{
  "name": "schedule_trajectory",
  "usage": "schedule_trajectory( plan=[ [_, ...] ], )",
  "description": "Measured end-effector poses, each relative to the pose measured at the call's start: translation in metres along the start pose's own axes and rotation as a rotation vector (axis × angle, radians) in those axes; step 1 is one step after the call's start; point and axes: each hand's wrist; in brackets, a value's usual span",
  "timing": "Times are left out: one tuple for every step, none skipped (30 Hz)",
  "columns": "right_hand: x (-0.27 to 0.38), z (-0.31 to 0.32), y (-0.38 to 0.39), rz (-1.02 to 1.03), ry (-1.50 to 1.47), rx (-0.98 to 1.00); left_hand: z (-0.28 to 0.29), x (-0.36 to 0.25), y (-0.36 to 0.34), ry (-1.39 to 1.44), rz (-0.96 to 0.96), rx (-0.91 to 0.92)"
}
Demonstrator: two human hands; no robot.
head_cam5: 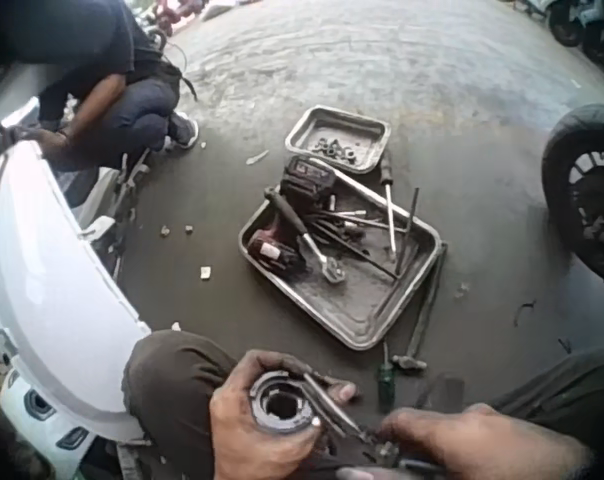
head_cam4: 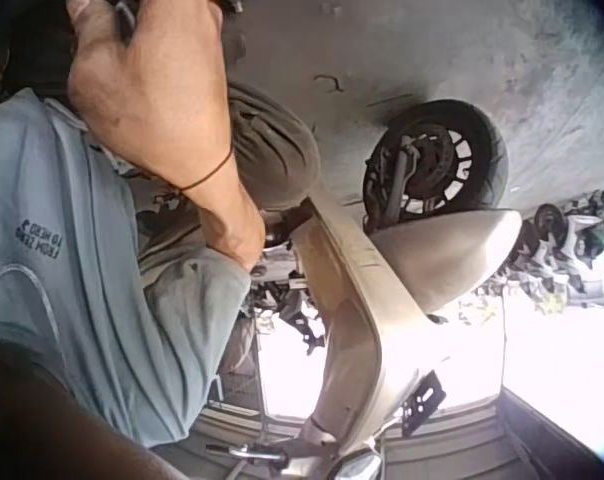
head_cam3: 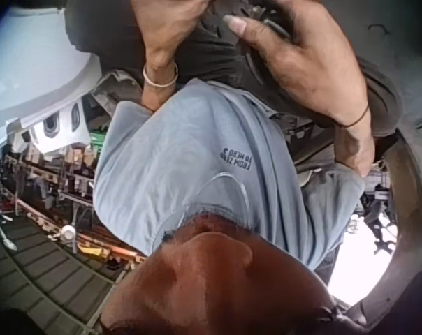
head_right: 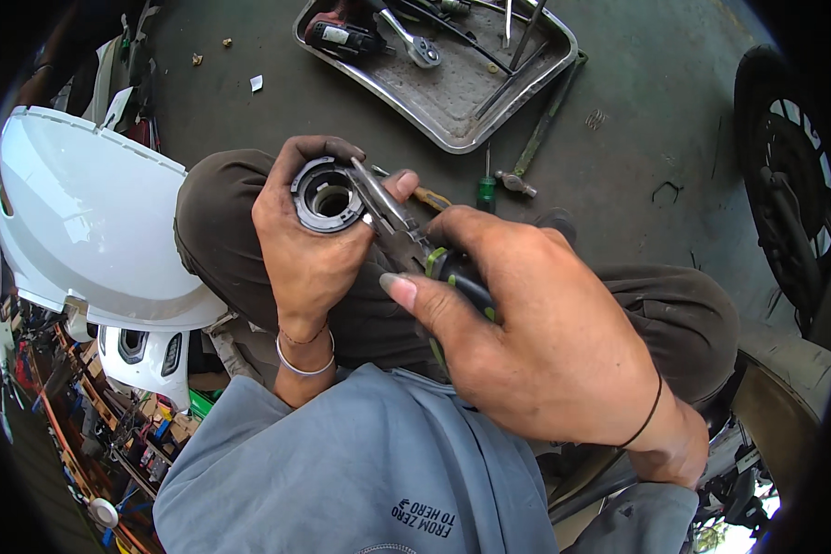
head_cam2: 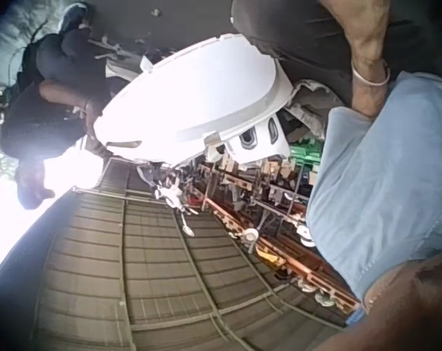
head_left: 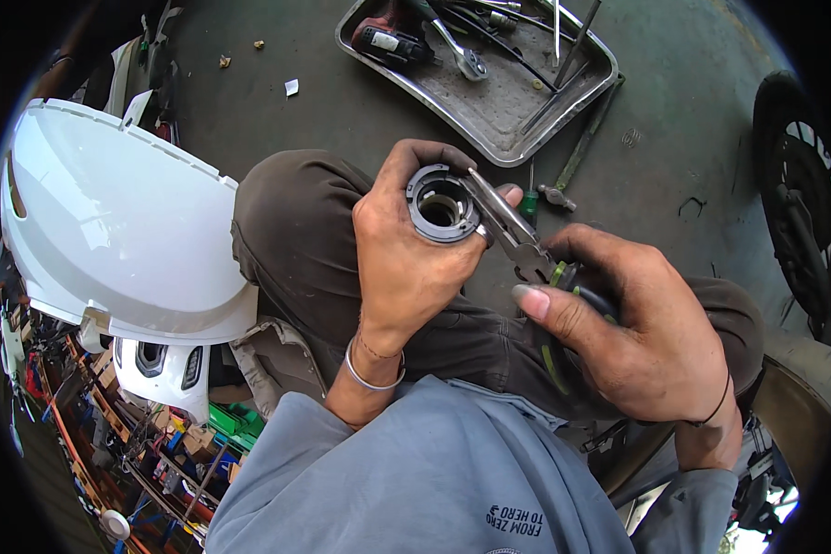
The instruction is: The person assembles a handlebar grip assembly by hand and using tools. They insert internal components into the metal grip housing, use a screwdriver to pry or position internal parts, use pliers to pull a component into place, and then slide a black rubber grip over the housing.
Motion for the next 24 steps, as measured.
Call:
schedule_trajectory(
  plan=[
    [-0.004,-0.001,0.0,0.137,0.185,-0.132,-0.002,0.006,0.003,0.097,0.014,-0.026],
    [-0.009,-0.003,0.001,0.264,0.371,-0.266,-0.004,0.007,0.003,0.104,0.024,0.001],
    [-0.004,0.003,0.002,0.234,0.411,-0.224,-0.006,0.01,0.002,-0.018,-0.075,0.018],
    [-0.005,0.006,0.0,0.216,0.392,-0.236,-0.006,0.011,0.001,-0.137,-0.177,0.034],
    [-0.005,0.009,-0.002,0.327,0.473,-0.288,-0.002,0.007,-0.001,-0.122,-0.14,0.086],
    [-0.003,0.012,0.0,0.345,0.52,-0.294,-0.001,0.006,-0.001,-0.116,-0.137,0.103],
    [-0.002,0.014,0.003,0.359,0.563,-0.301,-0.001,0.005,0.0,-0.113,-0.128,0.143],
    [-0.001,0.016,0.006,0.376,0.609,-0.314,-0.002,0.003,0.001,-0.111,-0.123,0.176],
    [0.0,0.018,0.007,0.343,0.666,-0.253,-0.003,0.001,0.001,-0.12,-0.111,0.195],
    [0.002,0.016,0.01,0.325,0.693,-0.221,-0.003,0.001,0.0,-0.118,-0.11,0.198],
    [0.004,0.014,0.013,0.301,0.718,-0.191,-0.003,0.003,0.0,-0.117,-0.115,0.235],
    [0.009,0.005,0.018,0.412,0.708,-0.315,-0.004,0.005,0.0,-0.117,-0.119,0.269],
    [0.011,0.002,0.019,0.465,0.7,-0.376,-0.004,0.005,0.001,-0.113,-0.114,0.274],
    [0.013,-0.001,0.02,0.519,0.69,-0.438,-0.004,0.005,0.001,-0.133,-0.127,0.317],
    [0.014,0.0,0.018,0.49,0.762,-0.43,-0.004,0.004,0.001,-0.152,-0.14,0.36],
    [0.014,0.002,0.016,0.459,0.834,-0.422,-0.005,0.003,0.0,-0.152,-0.138,0.367],
    [0.013,0.003,0.013,0.421,0.904,-0.412,-0.007,0.002,0.0,-0.194,-0.147,0.393],
    [0.012,0.005,0.011,0.382,0.973,-0.402,-0.008,0.002,0.0,-0.235,-0.158,0.421],
    [0.012,0.005,0.009,0.357,1.002,-0.397,-0.008,0.004,0.001,-0.232,-0.152,0.433],
    [0.014,0.005,0.008,0.338,1.033,-0.391,-0.006,0.005,0.0,-0.167,-0.105,0.421],
    [0.017,0.004,0.007,0.254,0.958,-0.348,-0.004,0.006,-0.001,-0.103,-0.056,0.408],
    [0.016,0.004,0.007,0.214,0.917,-0.324,-0.004,0.006,-0.002,-0.104,-0.053,0.417],
    [0.015,0.003,0.006,0.174,0.876,-0.303,-0.003,0.005,-0.003,-0.085,-0.052,0.428],
    [0.009,0.003,0.006,0.263,0.89,-0.353,-0.003,0.004,-0.004,-0.066,-0.051,0.438]
  ],
)
Point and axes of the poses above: each hand's wrist, its own y-axis away from the middle knuckle, its own z-axis out of the back of the hand, x = y × z, and after that the axes turned 10 degrees about -z, right-handed
